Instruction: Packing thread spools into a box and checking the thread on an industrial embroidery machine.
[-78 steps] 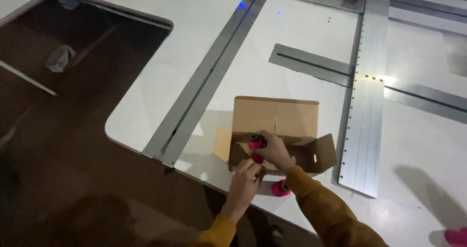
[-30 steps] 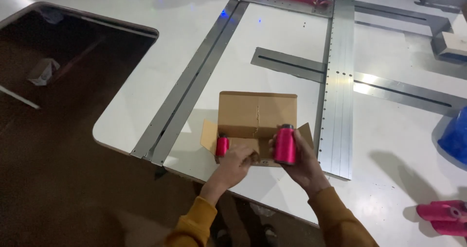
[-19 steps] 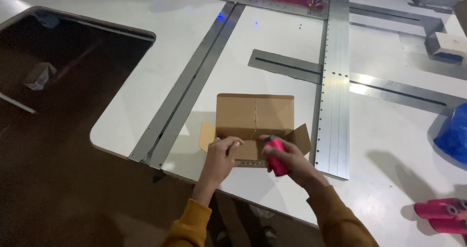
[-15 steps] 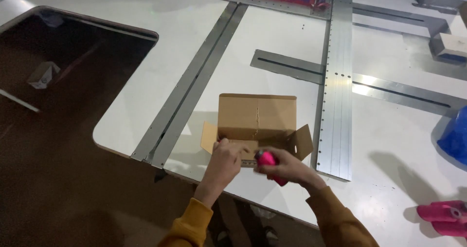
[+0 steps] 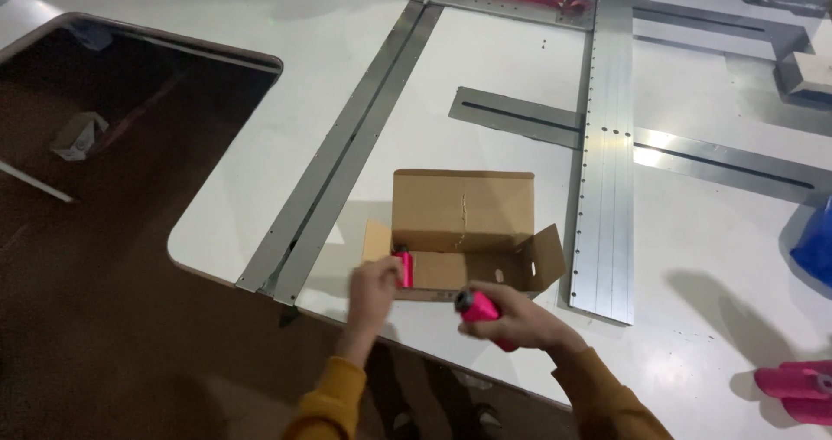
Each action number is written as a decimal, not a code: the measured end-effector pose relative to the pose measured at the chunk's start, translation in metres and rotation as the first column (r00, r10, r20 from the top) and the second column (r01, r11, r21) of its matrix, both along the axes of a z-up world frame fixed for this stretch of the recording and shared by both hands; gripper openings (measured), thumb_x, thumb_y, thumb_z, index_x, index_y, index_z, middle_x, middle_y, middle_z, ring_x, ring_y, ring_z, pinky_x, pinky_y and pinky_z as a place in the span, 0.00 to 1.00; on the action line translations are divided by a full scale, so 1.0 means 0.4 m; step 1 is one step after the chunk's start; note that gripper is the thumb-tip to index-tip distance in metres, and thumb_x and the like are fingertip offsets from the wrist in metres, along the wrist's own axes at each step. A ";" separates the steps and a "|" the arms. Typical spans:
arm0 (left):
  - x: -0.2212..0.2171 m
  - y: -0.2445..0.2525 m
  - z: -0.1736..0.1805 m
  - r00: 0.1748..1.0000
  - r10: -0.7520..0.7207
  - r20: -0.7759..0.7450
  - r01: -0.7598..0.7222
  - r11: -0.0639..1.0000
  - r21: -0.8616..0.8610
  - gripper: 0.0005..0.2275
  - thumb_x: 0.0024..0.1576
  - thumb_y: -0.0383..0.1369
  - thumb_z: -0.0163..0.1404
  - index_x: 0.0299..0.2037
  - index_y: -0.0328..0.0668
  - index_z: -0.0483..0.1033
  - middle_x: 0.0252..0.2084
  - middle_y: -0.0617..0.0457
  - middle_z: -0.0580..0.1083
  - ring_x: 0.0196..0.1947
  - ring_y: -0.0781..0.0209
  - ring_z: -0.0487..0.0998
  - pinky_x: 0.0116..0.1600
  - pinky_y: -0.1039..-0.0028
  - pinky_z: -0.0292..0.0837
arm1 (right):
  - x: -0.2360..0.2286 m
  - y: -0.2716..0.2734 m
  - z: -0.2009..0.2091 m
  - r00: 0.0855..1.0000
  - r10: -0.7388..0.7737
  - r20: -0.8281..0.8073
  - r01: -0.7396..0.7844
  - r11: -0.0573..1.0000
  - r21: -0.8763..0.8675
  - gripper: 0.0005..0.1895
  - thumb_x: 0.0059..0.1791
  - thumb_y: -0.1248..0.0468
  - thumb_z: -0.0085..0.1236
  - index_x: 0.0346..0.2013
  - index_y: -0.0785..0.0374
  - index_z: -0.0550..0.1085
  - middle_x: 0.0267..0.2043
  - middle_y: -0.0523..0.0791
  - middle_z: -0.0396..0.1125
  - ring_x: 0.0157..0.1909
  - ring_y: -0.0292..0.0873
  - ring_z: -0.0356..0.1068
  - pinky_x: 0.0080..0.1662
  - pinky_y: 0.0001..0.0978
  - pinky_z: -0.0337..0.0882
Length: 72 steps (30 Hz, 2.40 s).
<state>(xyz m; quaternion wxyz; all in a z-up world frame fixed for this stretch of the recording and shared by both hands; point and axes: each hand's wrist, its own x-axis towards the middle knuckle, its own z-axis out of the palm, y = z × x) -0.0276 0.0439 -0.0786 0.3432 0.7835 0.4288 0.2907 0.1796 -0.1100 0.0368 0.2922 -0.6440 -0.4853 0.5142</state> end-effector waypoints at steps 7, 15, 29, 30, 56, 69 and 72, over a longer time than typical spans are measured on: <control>-0.022 0.043 0.151 0.940 0.258 -0.224 -0.247 0.966 0.074 0.09 0.64 0.26 0.41 0.43 0.44 0.77 0.24 0.49 0.76 0.34 0.47 0.79 0.50 0.59 0.71 | 0.070 0.053 -0.045 0.813 -0.541 -0.216 0.555 0.832 0.004 0.24 0.43 0.57 0.72 0.49 0.65 0.77 0.31 0.55 0.68 0.30 0.53 0.72 0.37 0.46 0.74; 0.021 0.054 0.106 0.814 0.098 -0.572 -0.075 0.995 0.063 0.20 0.61 0.40 0.53 0.59 0.43 0.64 0.41 0.44 0.81 0.49 0.45 0.79 0.57 0.57 0.65 | 0.048 0.168 -0.171 0.865 -0.488 -0.117 0.492 0.871 0.004 0.33 0.46 0.51 0.70 0.62 0.56 0.70 0.51 0.56 0.70 0.49 0.53 0.73 0.37 0.50 0.79; -0.014 0.057 0.030 0.890 0.113 -0.441 -0.190 0.973 -0.134 0.19 0.62 0.38 0.49 0.59 0.35 0.64 0.36 0.42 0.80 0.45 0.40 0.81 0.55 0.52 0.68 | -0.008 0.252 -0.299 0.744 -0.010 0.668 -0.262 0.916 0.305 0.25 0.45 0.71 0.63 0.56 0.51 0.73 0.59 0.42 0.69 0.67 0.54 0.61 0.60 0.43 0.73; -0.017 0.056 0.022 0.894 0.113 -0.433 -0.196 0.969 -0.153 0.19 0.63 0.39 0.48 0.60 0.36 0.63 0.37 0.40 0.80 0.47 0.39 0.81 0.56 0.51 0.67 | -0.004 0.253 -0.323 0.752 -0.006 0.659 -0.225 0.937 0.266 0.26 0.45 0.71 0.63 0.56 0.50 0.72 0.61 0.41 0.65 0.68 0.56 0.58 0.62 0.43 0.73; 0.002 0.014 0.018 0.955 0.041 -0.293 -0.168 0.890 -0.424 0.28 0.67 0.44 0.41 0.70 0.27 0.57 0.58 0.30 0.74 0.59 0.36 0.77 0.58 0.52 0.75 | -0.018 0.275 -0.425 0.839 -0.176 0.514 0.186 0.982 0.033 0.10 0.49 0.54 0.56 0.41 0.53 0.78 0.46 0.45 0.75 0.54 0.48 0.75 0.53 0.47 0.76; -0.377 0.075 0.374 0.975 0.199 0.099 -0.143 0.902 -0.407 0.14 0.65 0.44 0.39 0.43 0.45 0.72 0.36 0.52 0.79 0.37 0.59 0.80 0.43 0.71 0.72 | -0.545 0.342 -0.090 0.754 0.042 -0.656 -0.020 0.999 0.040 0.24 0.59 0.48 0.42 0.27 0.62 0.67 0.20 0.40 0.53 0.23 0.34 0.52 0.28 0.25 0.57; -0.514 0.163 0.264 0.982 0.140 -0.124 -0.123 0.983 0.137 0.19 0.66 0.34 0.39 0.28 0.41 0.83 0.26 0.52 0.79 0.32 0.49 0.77 0.55 0.58 0.65 | -0.565 0.485 -0.093 0.907 0.411 -0.094 -0.333 0.836 0.437 0.16 0.56 0.55 0.49 0.35 0.62 0.79 0.34 0.38 0.74 0.39 0.30 0.68 0.44 0.24 0.69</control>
